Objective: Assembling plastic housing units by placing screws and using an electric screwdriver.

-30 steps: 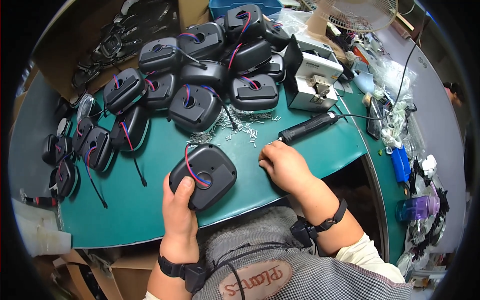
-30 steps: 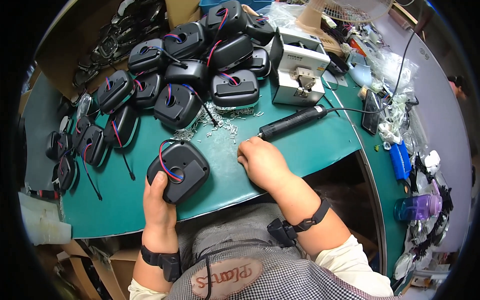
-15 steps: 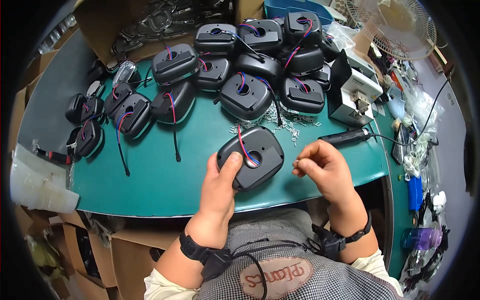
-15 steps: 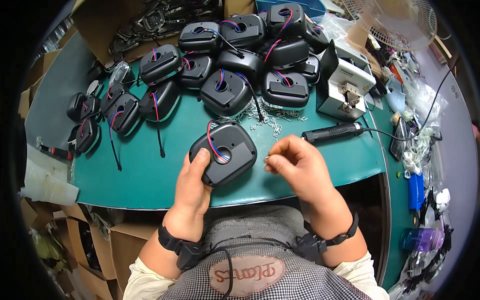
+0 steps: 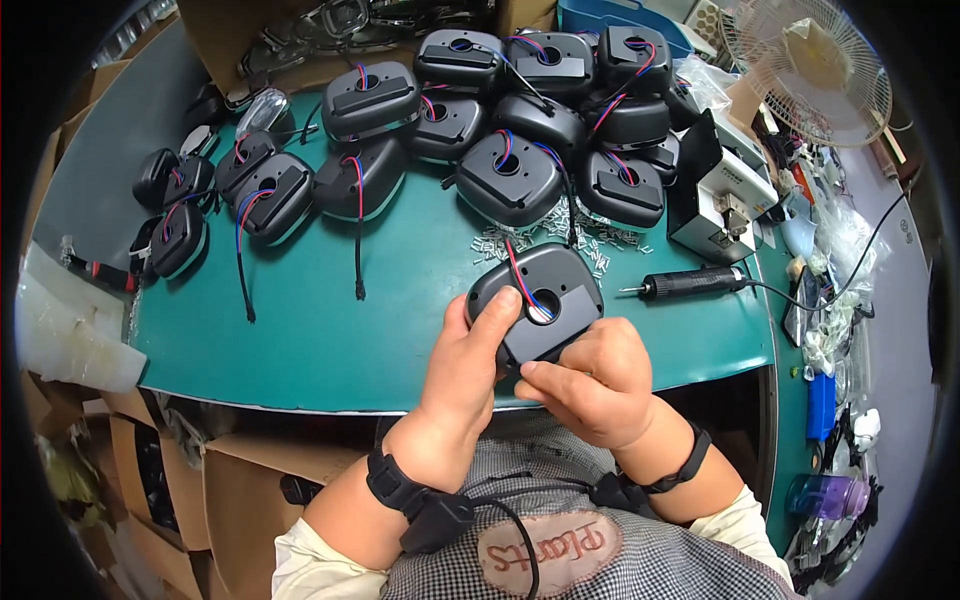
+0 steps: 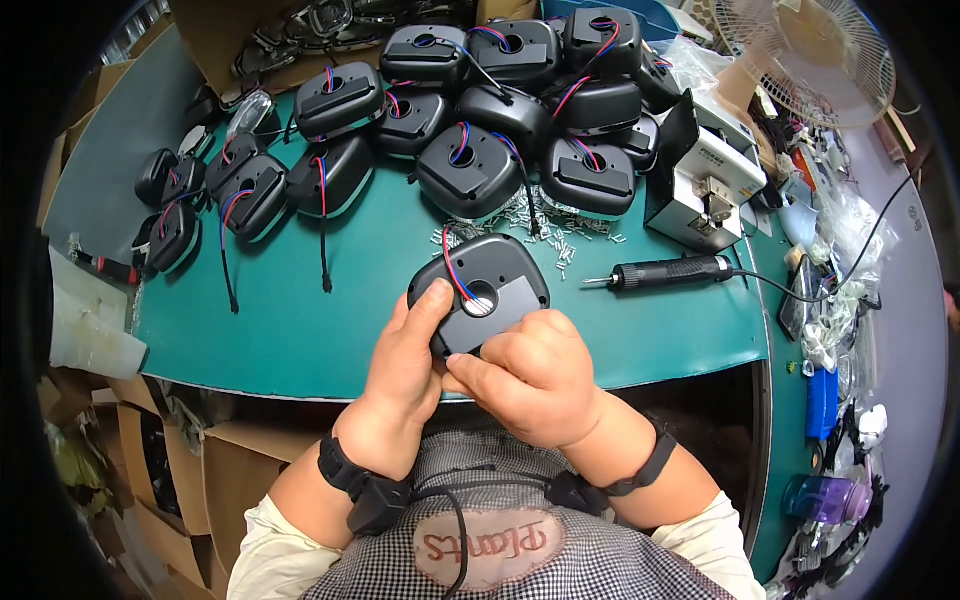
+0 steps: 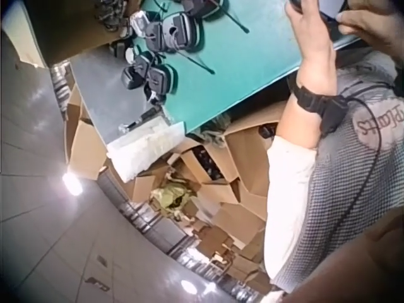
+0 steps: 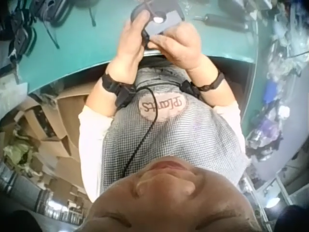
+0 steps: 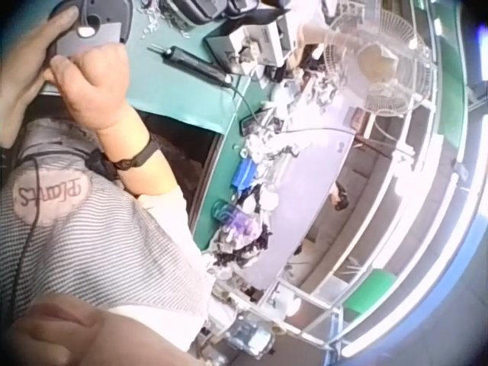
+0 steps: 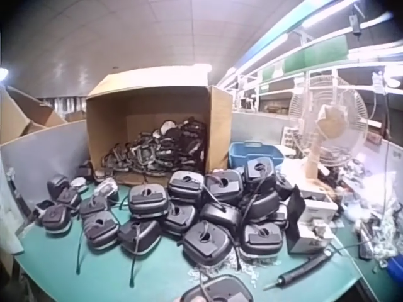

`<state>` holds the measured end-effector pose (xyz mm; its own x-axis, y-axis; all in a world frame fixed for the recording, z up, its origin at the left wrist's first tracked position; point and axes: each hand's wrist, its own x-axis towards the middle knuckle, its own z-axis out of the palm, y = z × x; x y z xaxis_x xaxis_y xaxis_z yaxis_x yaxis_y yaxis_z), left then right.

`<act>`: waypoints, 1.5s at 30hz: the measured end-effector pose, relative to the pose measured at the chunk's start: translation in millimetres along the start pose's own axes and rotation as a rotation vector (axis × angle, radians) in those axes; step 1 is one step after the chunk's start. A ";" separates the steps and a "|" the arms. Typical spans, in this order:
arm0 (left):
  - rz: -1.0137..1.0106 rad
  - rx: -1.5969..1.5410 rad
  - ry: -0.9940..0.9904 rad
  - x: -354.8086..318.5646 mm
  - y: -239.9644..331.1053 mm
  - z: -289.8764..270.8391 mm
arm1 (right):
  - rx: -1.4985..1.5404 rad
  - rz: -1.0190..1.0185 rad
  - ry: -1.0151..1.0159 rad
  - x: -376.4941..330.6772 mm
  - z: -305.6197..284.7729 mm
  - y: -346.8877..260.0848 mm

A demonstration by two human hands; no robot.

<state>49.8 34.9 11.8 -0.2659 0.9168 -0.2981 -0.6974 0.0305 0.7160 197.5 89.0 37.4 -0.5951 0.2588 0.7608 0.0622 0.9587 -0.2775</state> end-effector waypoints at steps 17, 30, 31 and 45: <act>0.140 0.102 0.110 2.6 9.6 -13.2 | -0.221 0.282 0.101 -29.6 -23.5 48.5; 0.159 0.270 0.083 -8.8 12.3 -19.5 | -0.506 0.767 -0.434 -5.5 7.3 128.0; 0.159 0.275 0.057 -9.6 14.2 -19.1 | -0.505 0.769 -0.435 -4.4 5.7 128.3; 0.159 0.299 0.045 -7.2 11.7 -16.3 | -0.312 0.600 -0.139 -3.9 -14.9 127.0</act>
<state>32.7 22.1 12.0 -0.3893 0.9011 -0.1909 -0.4205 0.0106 0.9072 219.7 211.5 7.9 -0.4817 0.7575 0.4407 0.6281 0.6491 -0.4291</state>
